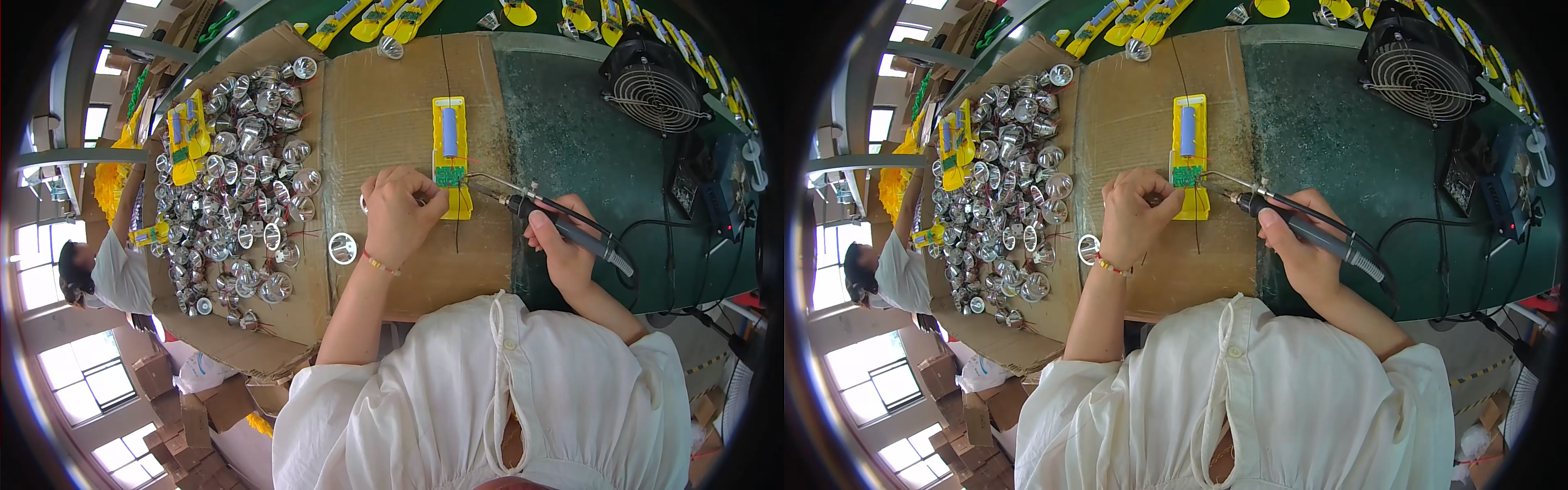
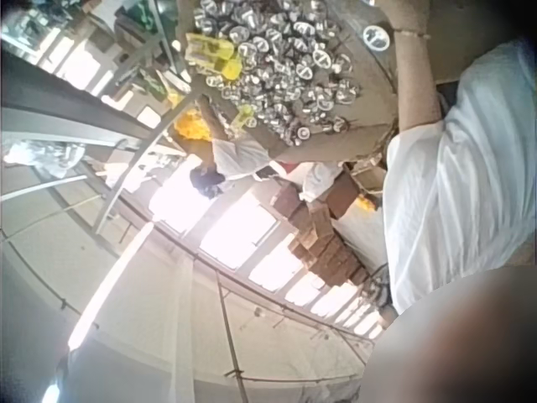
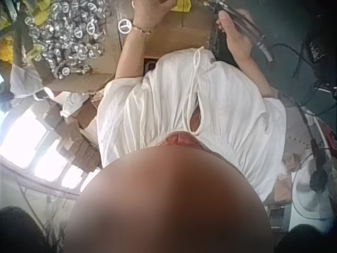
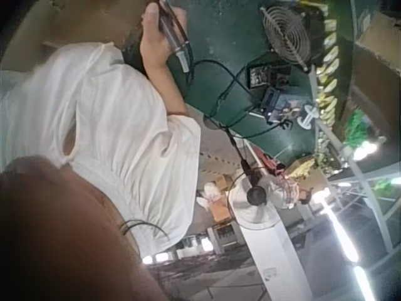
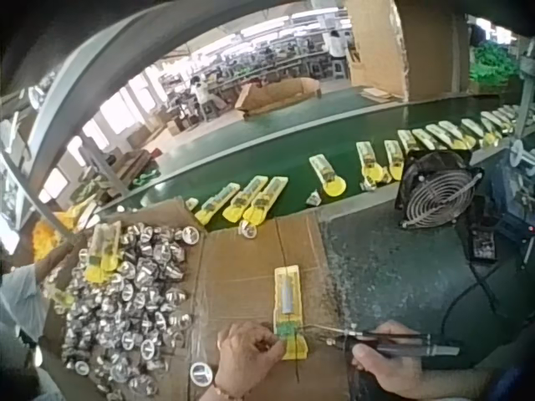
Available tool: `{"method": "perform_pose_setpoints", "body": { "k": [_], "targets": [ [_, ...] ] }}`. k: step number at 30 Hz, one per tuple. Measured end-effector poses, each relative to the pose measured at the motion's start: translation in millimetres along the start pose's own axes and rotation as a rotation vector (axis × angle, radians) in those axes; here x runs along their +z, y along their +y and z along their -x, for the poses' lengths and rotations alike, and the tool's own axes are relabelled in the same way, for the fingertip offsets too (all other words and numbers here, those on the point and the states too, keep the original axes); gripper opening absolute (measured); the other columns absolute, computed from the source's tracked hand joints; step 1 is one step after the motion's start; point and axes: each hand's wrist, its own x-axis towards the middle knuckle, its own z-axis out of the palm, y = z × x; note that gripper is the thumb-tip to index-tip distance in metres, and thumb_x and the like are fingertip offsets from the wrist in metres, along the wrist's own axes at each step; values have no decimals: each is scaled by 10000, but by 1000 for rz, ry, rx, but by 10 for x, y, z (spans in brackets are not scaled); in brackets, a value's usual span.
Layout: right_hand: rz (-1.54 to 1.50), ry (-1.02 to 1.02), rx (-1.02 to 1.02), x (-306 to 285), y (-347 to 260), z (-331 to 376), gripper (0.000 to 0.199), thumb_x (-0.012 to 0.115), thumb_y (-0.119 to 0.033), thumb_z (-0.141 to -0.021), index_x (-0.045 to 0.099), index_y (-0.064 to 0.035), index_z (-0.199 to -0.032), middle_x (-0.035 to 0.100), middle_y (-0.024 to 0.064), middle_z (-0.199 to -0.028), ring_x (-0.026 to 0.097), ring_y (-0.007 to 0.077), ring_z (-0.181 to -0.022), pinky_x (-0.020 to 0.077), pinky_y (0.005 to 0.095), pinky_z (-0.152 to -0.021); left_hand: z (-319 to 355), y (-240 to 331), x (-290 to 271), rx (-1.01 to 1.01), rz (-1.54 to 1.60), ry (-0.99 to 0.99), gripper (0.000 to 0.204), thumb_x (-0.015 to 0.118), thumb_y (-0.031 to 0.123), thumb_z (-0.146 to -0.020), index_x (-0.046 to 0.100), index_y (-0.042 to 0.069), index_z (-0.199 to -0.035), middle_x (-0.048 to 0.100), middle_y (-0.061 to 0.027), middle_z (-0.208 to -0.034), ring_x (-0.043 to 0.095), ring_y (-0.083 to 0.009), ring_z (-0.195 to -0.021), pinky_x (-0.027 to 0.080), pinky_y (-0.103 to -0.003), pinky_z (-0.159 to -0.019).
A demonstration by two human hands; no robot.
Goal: Soldering electrical wires onto circuit boards for lighting components on a factory assembly line.
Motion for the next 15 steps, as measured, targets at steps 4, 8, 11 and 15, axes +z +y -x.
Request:
{"method": "perform_pose_setpoints", "body": {
  "k": [4, 8, 11, 15],
  "targets": [
    [5, -2, -21, -19, -12, 11, 135, 595, -96, -819, 520, -2, -879, 576, 72, -646, 524, 80, -529, 414, 188, -470, 26, -305, -216, -5, 96, -32, 161, 648, 168, -756, 591, 60, -860, 593, -53, -688, 579, -213, -675, 421, -341, -697],
    [-8, 9, -20, -50, 2, 2, 131, 586, -95, -821, 513, -2, -878, 576, 75, -650, 524, 81, -527, 411, 188, -466, 53, -527, -623, 0, 19, 444, 271, 649, 77, -741, 546, 24, -987, 592, -111, -834, 573, -238, -784, 444, -358, -745],
    [-1, 18, -19, -66, 15, 8, 127, 582, -92, -821, 511, -2, -876, 577, 77, -653, 527, 84, -527, 412, 190, -465, 203, -336, -674, 184, -148, 297, 376, 677, 66, -678, 563, 53, -1036, 556, -112, -990, 525, -287, -938, 417, -377, -800],
    [11, 9, -3, -51, 7, 3, 125, 581, -89, -821, 511, -1, -877, 575, 79, -652, 530, 88, -528, 414, 191, -466, 512, -12, -432, 426, -484, -68, 436, 696, 117, -626, 615, 244, -1036, 464, -63, -1177, 385, -318, -1155, 331, -445, -918]
  ]
}}
